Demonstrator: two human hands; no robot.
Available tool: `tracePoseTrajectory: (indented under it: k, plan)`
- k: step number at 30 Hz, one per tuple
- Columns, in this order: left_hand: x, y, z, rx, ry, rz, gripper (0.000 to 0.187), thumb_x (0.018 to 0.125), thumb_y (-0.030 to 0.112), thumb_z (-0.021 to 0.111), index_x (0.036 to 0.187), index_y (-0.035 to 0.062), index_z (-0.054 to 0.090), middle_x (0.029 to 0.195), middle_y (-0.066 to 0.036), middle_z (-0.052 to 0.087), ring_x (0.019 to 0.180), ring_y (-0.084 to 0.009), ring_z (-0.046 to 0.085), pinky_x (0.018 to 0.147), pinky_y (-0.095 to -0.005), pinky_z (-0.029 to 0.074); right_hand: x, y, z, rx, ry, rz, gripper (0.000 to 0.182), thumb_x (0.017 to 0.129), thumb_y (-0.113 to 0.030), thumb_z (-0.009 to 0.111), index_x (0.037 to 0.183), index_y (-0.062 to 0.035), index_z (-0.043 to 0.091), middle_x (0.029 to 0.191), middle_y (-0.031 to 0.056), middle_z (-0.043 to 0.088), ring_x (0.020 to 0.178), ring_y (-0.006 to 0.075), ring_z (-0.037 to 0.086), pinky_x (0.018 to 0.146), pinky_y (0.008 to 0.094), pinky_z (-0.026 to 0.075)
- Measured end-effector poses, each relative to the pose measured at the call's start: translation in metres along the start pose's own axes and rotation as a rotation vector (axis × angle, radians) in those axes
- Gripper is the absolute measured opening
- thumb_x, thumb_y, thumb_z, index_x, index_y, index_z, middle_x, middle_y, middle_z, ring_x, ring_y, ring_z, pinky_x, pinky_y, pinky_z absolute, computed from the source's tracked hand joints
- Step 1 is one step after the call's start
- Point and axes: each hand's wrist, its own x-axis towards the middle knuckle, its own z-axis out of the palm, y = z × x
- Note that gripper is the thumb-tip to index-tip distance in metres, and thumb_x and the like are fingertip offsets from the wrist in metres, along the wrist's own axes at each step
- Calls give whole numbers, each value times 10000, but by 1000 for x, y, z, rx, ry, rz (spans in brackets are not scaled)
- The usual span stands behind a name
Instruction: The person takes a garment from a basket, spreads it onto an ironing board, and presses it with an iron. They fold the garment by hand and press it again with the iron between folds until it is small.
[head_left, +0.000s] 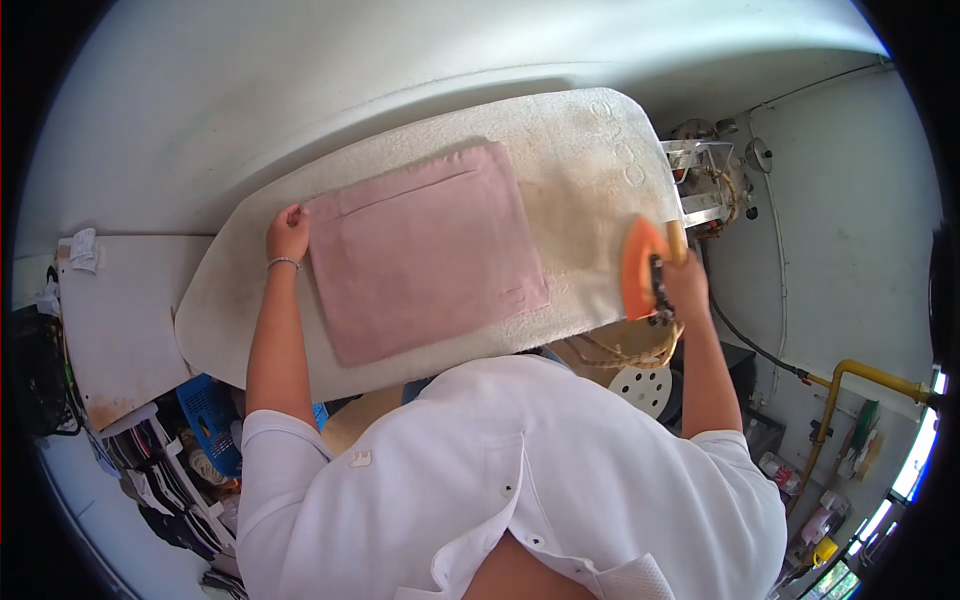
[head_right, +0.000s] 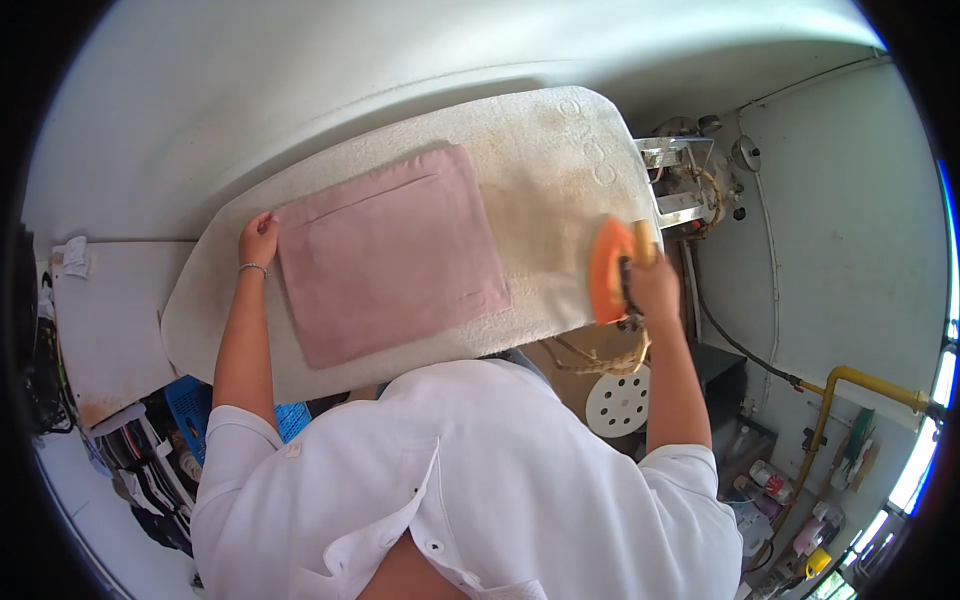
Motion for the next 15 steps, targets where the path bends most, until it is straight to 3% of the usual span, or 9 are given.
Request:
tracePoseTrajectory:
  k: [1,2,3,4,9,11,12,14,15]
  plan:
    - [4,-5,3,32,4,-16,366,831,277,643,1094,24,644,974,-116,687,905,-215,655,820,-316,498,33,38,6,116,131,43,371,799,-222,591,1090,5,554,820,185,653,722,312,650,624,399,504]
    - [8,-9,6,63,10,-36,387,824,298,651,1089,15,644,957,-120,691,900,-217,658,819,-319,498,62,62,1,138,137,108,330,788,-187,594,1051,3,537,711,108,603,531,199,578,465,338,457]
    - [10,-9,8,64,14,-41,387,824,298,651,1089,15,644,957,-120,691,900,-217,658,819,-319,498,94,89,1,152,199,84,317,785,-175,599,1037,-1,517,658,74,555,439,148,504,375,311,393]
    - [12,-10,9,58,2,-74,403,816,312,662,1082,9,646,951,-124,691,896,-221,659,815,-322,499,95,55,-28,266,94,244,333,783,-172,604,1047,4,506,653,64,558,445,151,511,376,310,393]
    - [14,-2,-2,103,-90,-168,435,803,331,683,1061,-17,644,956,-131,689,887,-224,658,807,-322,497,206,64,-46,311,-53,202,294,784,-168,601,1011,8,539,678,73,559,432,130,494,368,303,381]
    - [19,-7,1,79,-91,-196,421,806,327,685,1052,-11,644,946,-108,684,830,-196,646,760,-305,501,252,79,-35,-29,184,48,426,766,-272,590,1082,10,540,931,221,656,847,360,656,711,435,507]
    - [23,-12,3,85,-77,-211,421,806,327,685,1052,-11,644,946,-108,684,830,-196,646,760,-305,501,249,61,-38,-24,173,31,426,766,-272,590,1082,10,540,931,221,656,847,360,656,711,435,507]
    - [24,-17,4,-176,-146,-288,387,826,324,672,1053,11,640,922,-60,668,778,-146,616,704,-286,496,237,33,-52,-172,265,-20,450,777,-327,594,1114,-34,545,1065,220,637,1056,397,576,868,471,454]
    - [21,-16,2,-172,-138,-298,387,826,324,672,1053,11,640,922,-60,668,778,-146,616,704,-286,496,243,36,-50,-209,274,-21,431,783,-331,602,1126,-77,542,1065,199,643,1015,393,597,848,472,468]
